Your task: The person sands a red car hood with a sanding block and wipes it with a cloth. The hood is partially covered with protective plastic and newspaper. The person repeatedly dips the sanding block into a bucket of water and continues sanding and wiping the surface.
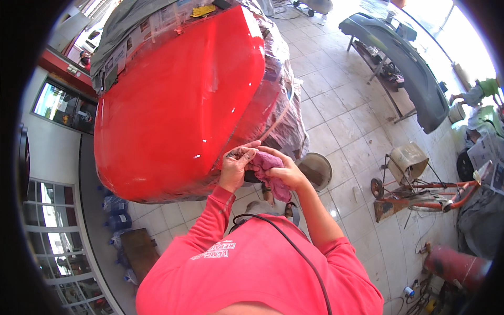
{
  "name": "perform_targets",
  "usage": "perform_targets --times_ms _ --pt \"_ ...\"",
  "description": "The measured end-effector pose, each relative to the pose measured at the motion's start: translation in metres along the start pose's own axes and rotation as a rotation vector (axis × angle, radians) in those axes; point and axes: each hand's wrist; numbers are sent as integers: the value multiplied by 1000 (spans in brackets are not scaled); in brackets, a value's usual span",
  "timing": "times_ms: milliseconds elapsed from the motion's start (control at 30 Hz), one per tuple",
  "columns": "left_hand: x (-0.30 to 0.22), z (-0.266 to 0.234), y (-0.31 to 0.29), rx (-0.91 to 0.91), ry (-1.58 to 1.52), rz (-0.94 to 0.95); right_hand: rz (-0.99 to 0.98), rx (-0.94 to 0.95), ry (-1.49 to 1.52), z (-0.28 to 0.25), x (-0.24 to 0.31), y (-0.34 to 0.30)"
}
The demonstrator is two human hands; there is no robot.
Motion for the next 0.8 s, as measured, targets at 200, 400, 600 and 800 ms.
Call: perform_targets --times_ms 200,400,600,800 --pt "-59 -35 31 82 -5 2 -66 -104 321 -14 6 47" --pt "-86 -76 64 -33 204 354 -85 -374 219 -62 37 89" --pt "-64 -95 146 -145 1054 612 -206 -346 -442 -48 105 214" --pt "1 -104 150 -122 1706 583 -272 -344 -1067 35 160 281"
Point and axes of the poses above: each hand's wrist, its own y-axis towards the middle knuckle, its own z-axis out of the palm, x = y × z, and after that the axes turned 6 degrees about x, right-handed
